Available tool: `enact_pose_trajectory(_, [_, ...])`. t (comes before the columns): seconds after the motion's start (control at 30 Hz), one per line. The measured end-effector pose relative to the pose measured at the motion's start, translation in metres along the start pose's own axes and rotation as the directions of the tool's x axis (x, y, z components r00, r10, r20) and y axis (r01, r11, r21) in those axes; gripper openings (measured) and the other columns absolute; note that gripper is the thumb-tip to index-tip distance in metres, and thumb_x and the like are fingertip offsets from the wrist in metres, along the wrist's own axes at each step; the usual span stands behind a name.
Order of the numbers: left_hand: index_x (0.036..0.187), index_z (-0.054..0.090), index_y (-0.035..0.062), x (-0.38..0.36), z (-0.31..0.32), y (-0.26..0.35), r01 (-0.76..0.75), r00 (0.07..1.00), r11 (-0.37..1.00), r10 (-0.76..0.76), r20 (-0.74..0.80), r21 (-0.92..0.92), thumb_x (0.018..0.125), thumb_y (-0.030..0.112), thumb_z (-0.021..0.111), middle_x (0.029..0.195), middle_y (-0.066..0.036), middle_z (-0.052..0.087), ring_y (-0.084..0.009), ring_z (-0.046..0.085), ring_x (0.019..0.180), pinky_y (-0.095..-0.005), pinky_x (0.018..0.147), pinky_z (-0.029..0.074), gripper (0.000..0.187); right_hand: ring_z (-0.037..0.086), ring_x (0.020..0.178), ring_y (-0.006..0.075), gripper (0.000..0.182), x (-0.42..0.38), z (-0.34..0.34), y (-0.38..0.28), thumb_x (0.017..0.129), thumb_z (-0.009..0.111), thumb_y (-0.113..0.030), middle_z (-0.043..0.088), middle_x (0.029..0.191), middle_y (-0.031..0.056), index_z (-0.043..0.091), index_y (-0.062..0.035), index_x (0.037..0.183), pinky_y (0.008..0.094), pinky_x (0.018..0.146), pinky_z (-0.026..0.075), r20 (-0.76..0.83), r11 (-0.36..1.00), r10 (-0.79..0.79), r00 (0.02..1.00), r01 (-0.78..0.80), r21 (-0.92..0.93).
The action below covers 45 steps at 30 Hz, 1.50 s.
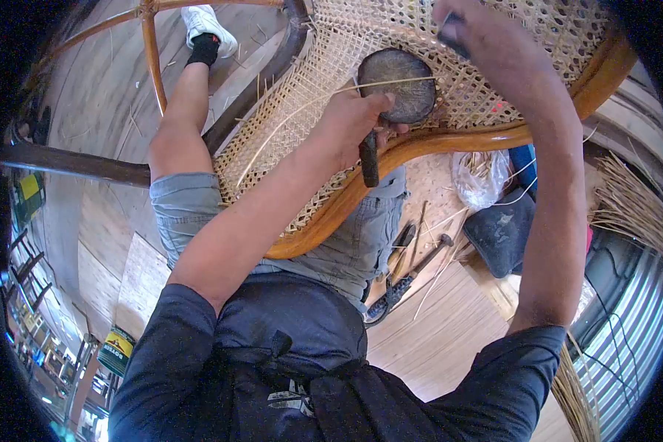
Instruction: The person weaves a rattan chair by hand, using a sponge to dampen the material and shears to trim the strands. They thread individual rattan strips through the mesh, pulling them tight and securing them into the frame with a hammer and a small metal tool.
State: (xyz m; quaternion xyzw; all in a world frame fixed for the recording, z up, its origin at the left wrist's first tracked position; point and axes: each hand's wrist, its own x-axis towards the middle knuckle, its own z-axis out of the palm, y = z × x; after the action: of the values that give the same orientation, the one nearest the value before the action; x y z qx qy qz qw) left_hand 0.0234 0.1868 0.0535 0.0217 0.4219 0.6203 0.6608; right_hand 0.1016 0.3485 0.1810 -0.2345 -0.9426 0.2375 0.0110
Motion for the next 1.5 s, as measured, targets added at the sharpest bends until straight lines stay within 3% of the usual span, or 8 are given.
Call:
enact_pose_trajectory(0.13, [0.103,0.054,-0.0012,-0.002,-0.001,-0.001,0.026,0.996,1.0,-0.026,-0.084,-0.001,0.086,0.01,0.054,0.084,-0.014,0.064,-0.0207,0.065,0.062,-0.0275,0.04,0.041,0.02,0.06,0.071,0.0222,0.024,-0.013,0.017,-0.003,0.082,0.057,-0.005,0.061,0.079,0.0121,0.054,-0.0048,0.105,0.0342,0.064,0.046,0.285,0.981,0.117,0.951,-0.066,-0.184])
enact_pose_trajectory(0.37, [0.106,0.056,0.0051,-0.006,0.003,-0.002,-0.151,0.979,0.987,0.143,-0.149,-0.05,0.083,0.003,0.056,0.086,-0.007,0.064,-0.0147,0.061,0.062,-0.0243,0.04,0.04,0.023,0.059,0.092,0.0396,0.029,-0.001,0.054,-0.016,0.08,0.061,-0.005,0.063,0.093,0.0197,0.049,-0.0052,0.107,0.0447,0.075,0.047,0.135,0.802,0.417,0.899,-0.294,-0.52])
enact_pose_trajectory(0.47, [0.11,0.056,0.0057,0.001,-0.007,0.002,-0.248,0.968,0.966,0.245,-0.056,-0.07,0.081,-0.001,0.056,0.088,-0.004,0.063,-0.0115,0.059,0.064,-0.0221,0.041,0.04,0.03,0.06,0.091,0.0386,0.032,-0.01,0.055,-0.004,0.081,0.061,-0.006,0.064,0.092,0.0183,0.051,-0.0071,0.112,0.0437,0.075,0.047,0.023,0.867,0.102,0.995,-0.077,-0.492])
enact_pose_trajectory(0.57, [0.113,0.056,0.0059,0.006,-0.01,0.019,-0.283,0.958,0.959,0.282,0.046,0.009,0.08,-0.001,0.056,0.088,-0.002,0.063,-0.0092,0.057,0.065,-0.0205,0.043,0.039,0.034,0.061,0.093,0.0359,0.024,-0.018,0.058,0.006,0.084,0.056,-0.007,0.064,0.097,0.0166,0.055,-0.0087,0.108,0.0416,0.076,0.049,-0.165,0.962,-0.046,0.985,-0.001,-0.275])
enact_pose_trajectory(0.87, [0.095,0.061,-0.0022,0.039,0.039,-0.011,-0.252,0.959,0.961,0.264,0.105,-0.117,0.077,0.003,0.06,0.072,-0.004,0.061,-0.009,0.052,0.06,-0.0238,0.051,0.042,0.019,0.061,0.083,0.0158,0.026,-0.032,0.076,0.013,0.086,0.055,0.0,0.066,0.092,0.0093,0.059,-0.0029,0.111,0.0294,0.076,0.049,-0.458,0.898,0.4,0.794,-0.242,0.367])
enact_pose_trajectory(1.2, [0.088,0.061,-0.003,0.043,0.06,-0.015,-0.559,0.829,0.829,0.558,-0.03,-0.022,0.086,0.008,0.06,0.077,-0.003,0.063,-0.0103,0.054,0.069,-0.0275,0.062,0.046,0.011,0.058,0.08,0.0113,0.018,-0.03,0.086,0.02,0.082,0.06,0.002,0.066,0.091,0.0064,0.062,0.0031,0.1,0.0252,0.075,0.047,-0.509,0.803,0.466,0.724,-0.104,0.586])
enact_pose_trajectory(1.37, [0.086,0.06,-0.0042,0.046,0.064,-0.014,-0.428,0.898,0.903,0.43,-0.093,0.041,0.083,0.01,0.063,0.074,-0.006,0.062,-0.0095,0.053,0.069,-0.0264,0.062,0.045,0.015,0.06,0.079,0.0117,0.014,-0.029,0.079,0.015,0.081,0.062,-0.001,0.067,0.088,0.0054,0.065,0.0029,0.095,0.0254,0.073,0.048,-0.502,0.819,0.484,0.717,-0.168,0.549])
enact_pose_trajectory(1.5, [0.082,0.059,-0.0014,0.042,0.067,-0.005,-0.342,0.932,0.94,0.339,-0.124,-0.004,0.082,0.014,0.065,0.069,-0.004,0.059,-0.0093,0.051,0.064,-0.0263,0.058,0.043,0.017,0.06,0.072,0.016,0.016,-0.01,0.013,0.005,0.084,0.062,-0.013,0.066,0.08,0.0096,0.066,-0.0017,0.093,0.027,0.068,0.047,-0.714,0.748,0.009,0.7,-0.479,-0.46])
